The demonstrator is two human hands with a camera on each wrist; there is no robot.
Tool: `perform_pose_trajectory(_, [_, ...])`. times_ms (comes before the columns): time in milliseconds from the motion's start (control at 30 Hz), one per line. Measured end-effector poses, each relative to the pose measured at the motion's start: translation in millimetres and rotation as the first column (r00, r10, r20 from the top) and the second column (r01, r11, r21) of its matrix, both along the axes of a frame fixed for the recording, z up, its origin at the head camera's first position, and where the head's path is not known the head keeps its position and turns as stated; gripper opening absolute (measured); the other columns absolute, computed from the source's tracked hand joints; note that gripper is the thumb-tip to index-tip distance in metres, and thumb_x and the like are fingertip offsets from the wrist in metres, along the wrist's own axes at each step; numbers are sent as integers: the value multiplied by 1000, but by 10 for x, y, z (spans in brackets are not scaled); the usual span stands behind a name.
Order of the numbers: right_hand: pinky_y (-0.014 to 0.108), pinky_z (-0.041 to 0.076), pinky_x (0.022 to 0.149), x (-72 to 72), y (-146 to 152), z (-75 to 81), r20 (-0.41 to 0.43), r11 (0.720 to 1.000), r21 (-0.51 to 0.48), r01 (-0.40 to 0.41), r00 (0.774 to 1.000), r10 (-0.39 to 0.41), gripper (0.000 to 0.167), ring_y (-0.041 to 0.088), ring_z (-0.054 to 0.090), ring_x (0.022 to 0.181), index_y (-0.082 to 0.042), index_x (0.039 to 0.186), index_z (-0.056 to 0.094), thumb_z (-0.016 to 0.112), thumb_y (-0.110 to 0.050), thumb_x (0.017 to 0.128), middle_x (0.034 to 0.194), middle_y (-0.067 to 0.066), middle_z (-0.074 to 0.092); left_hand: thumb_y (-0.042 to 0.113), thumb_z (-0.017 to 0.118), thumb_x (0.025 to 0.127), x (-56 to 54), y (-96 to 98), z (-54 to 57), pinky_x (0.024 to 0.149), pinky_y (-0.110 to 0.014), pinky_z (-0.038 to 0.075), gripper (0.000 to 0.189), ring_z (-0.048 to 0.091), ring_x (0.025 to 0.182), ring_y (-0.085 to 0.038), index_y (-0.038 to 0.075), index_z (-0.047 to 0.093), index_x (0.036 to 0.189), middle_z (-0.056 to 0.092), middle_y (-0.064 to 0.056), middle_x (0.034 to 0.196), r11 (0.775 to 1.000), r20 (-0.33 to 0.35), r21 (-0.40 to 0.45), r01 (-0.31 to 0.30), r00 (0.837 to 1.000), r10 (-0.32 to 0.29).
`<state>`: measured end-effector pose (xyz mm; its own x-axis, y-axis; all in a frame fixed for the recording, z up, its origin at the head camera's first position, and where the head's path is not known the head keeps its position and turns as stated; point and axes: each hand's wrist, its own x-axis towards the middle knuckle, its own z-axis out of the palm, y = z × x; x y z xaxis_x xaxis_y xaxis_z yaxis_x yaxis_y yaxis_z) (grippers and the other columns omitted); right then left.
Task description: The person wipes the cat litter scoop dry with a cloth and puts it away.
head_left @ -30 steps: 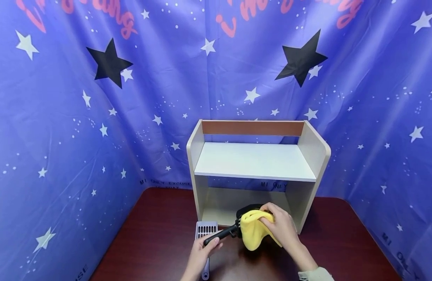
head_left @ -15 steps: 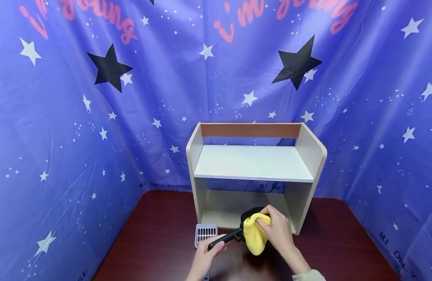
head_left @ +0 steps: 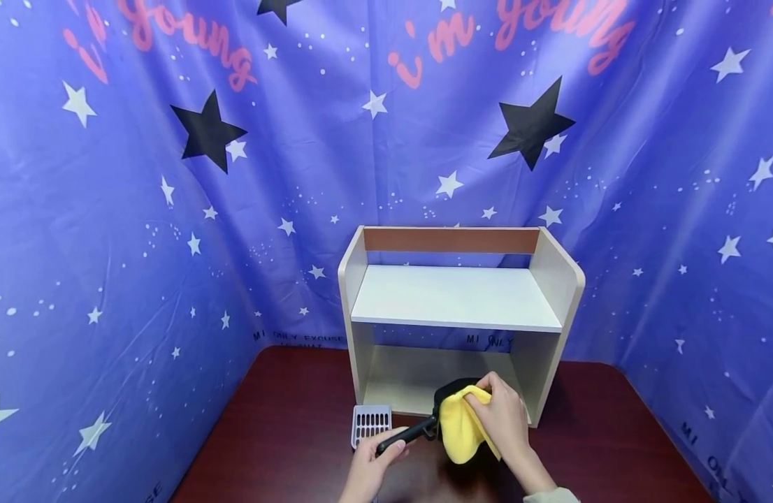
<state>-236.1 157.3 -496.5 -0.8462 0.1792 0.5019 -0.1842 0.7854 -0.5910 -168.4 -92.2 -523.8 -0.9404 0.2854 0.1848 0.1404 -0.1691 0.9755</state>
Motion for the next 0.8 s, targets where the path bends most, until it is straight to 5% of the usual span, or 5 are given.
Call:
perform_pose_trajectory(233, [25, 40, 54, -15, 83, -16, 57, 1000, -8, -4, 998, 5, 25, 12, 54, 65, -16, 81, 60, 84, -23, 77, 78, 0, 68, 6, 56, 100, -2, -10, -20, 94, -18, 56, 40, 64, 105, 5, -22, 52, 128, 56, -42, 126, 1000, 4, -9, -4, 1000, 4])
perform_pose_trajectory(800, [20, 41, 58, -40, 159, -49, 43, 998, -34, -62, 997, 63, 28, 5, 49, 64, -21, 77, 57, 85, -20, 75, 71, -8, 61, 8, 55, 100, 3, -138, 48, 92, -20, 57, 45, 65, 104, 4, -26, 48, 128, 52, -47, 126, 1000, 30, -7, 12, 999, -11])
